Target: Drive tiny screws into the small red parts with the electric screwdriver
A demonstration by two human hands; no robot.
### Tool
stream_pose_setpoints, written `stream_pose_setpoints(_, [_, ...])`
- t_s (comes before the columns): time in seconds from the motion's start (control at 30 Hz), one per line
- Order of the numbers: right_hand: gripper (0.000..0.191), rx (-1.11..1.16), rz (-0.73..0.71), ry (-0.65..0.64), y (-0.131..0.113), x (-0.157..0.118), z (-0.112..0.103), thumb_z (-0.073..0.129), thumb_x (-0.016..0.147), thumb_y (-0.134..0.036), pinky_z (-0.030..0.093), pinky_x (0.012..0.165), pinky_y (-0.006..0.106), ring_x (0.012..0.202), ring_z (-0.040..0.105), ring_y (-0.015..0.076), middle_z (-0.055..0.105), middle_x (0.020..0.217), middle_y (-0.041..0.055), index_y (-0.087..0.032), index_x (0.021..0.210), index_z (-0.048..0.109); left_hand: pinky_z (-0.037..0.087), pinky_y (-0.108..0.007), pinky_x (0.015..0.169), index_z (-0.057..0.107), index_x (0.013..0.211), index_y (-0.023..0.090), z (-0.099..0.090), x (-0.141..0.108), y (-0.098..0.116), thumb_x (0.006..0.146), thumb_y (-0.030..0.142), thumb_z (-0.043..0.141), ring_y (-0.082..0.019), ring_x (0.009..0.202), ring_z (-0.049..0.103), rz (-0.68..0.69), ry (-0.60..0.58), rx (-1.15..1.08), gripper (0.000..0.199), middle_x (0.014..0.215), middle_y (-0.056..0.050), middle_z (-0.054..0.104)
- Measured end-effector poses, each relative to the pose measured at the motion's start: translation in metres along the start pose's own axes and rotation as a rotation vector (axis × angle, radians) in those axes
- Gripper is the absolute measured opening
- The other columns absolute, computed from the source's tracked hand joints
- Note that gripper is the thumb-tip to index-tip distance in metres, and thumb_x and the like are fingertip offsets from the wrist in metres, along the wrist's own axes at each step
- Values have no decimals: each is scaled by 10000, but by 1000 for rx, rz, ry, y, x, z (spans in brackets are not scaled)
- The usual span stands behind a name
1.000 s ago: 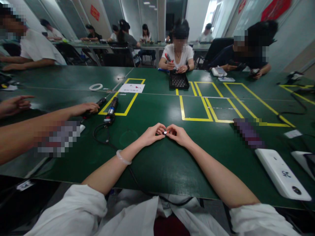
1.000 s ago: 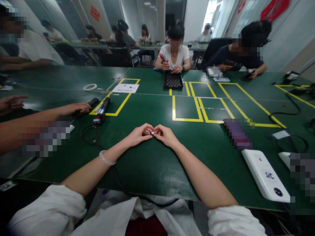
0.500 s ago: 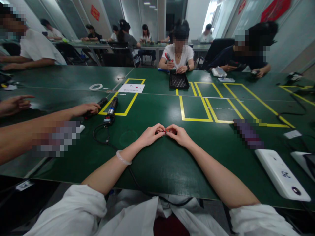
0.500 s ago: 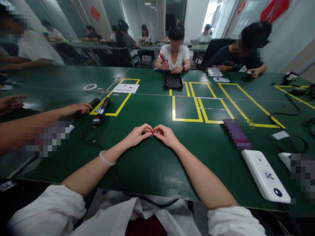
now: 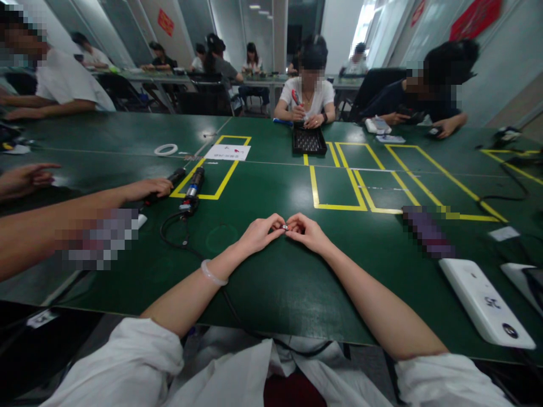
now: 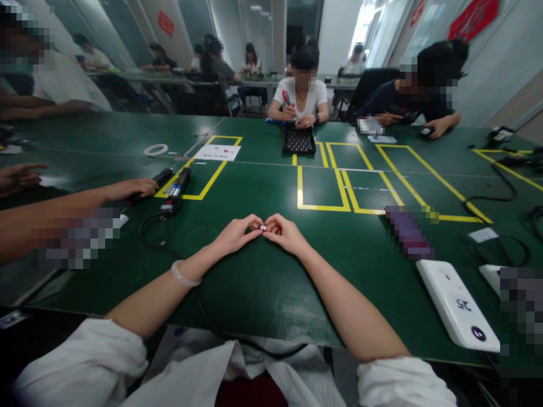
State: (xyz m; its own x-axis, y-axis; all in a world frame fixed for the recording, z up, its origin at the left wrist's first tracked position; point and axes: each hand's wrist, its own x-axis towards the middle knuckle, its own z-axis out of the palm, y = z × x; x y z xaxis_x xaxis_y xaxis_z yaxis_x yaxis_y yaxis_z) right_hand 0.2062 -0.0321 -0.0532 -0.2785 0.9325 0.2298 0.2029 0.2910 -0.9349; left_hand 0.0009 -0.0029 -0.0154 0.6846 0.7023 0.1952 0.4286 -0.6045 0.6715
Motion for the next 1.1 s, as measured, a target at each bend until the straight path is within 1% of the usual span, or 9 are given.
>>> stream_pose_setpoints(0.17, [215, -82, -16, 3, -2, -1, -1, 632, 844, -357, 421, 600, 226, 644, 530, 107, 617, 779, -6, -181, 964, 605, 474, -272, 783, 585, 1028, 217, -1, 0, 0, 929, 427, 499, -176, 873, 662, -1, 5, 20, 248, 940, -20, 694])
stream_pose_setpoints(0.3, [222, -53, -9, 36, 1, -1, -2, 628, 843, -356, 419, 597, 228, 642, 528, 108, 628, 808, 5, -181, 978, 605, 462, -292, 814, 589, 1054, 214, -14, 1, -6, 970, 435, 396, -187, 897, 645, -50, 79, 93, 306, 965, -31, 687])
stream_pose_setpoints(0.47, [252, -40, 10, 76, 6, 0, -3, 637, 834, -372, 435, 611, 233, 664, 544, 115, 640, 837, 17, -183, 998, 605, 382, -392, 995, 573, 1159, 184, -57, -3, -40, 942, 411, 416, -270, 1139, 532, -229, 389, 448, 351, 1217, -107, 597])
stream_pose_setpoints(0.57, [244, -39, 10, 79, 6, 0, -3, 639, 834, -364, 445, 622, 236, 678, 558, 118, 641, 839, 19, -179, 990, 607, 302, -448, 1068, 507, 1279, 151, -89, -16, -68, 912, 398, 453, -331, 1278, 410, -446, 567, 674, 446, 1380, -158, 477])
stream_pose_setpoints(0.63, [238, -39, 11, 75, 4, 0, -2, 638, 835, -358, 447, 623, 235, 684, 563, 118, 642, 842, 21, -176, 987, 606, 292, -489, 1071, 468, 1327, 120, -109, -29, -86, 876, 418, 509, -378, 1303, 374, -612, 628, 757, 542, 1427, -201, 419])
stream_pose_setpoints(0.7, [236, -41, 15, 74, 3, 0, -2, 637, 837, -354, 447, 623, 234, 682, 561, 118, 640, 837, 20, -175, 987, 606, 324, -527, 1042, 453, 1340, 99, -126, -42, -102, 840, 460, 556, -419, 1285, 390, -775, 623, 780, 625, 1423, -243, 409])
stream_pose_setpoints(0.83, [229, -38, 11, 70, 1, 0, -2, 632, 842, -346, 436, 625, 236, 682, 553, 117, 637, 835, 21, -173, 990, 611, 453, -538, 895, 505, 1293, 131, -146, -59, -120, 816, 574, 553, -437, 1165, 519, -1021, 444, 655, 653, 1293, -260, 517])
stream_pose_setpoints(0.97, [228, -51, 18, 72, -1, -1, -2, 634, 842, -353, 430, 625, 241, 680, 548, 121, 638, 829, 23, -174, 982, 616, 499, -510, 848, 510, 1294, 198, -149, -59, -125, 789, 576, 589, -410, 1135, 564, -1001, 358, 667, 636, 1299, -209, 527])
stream_pose_setpoints(1.1, [237, -56, 30, 72, -3, -1, -2, 631, 844, -375, 432, 623, 246, 673, 548, 124, 642, 822, 24, -174, 969, 619, 501, -493, 855, 528, 1279, 184, -146, -55, -123, 771, 548, 635, -397, 1134, 572, -964, 344, 707, 634, 1301, -207, 527])
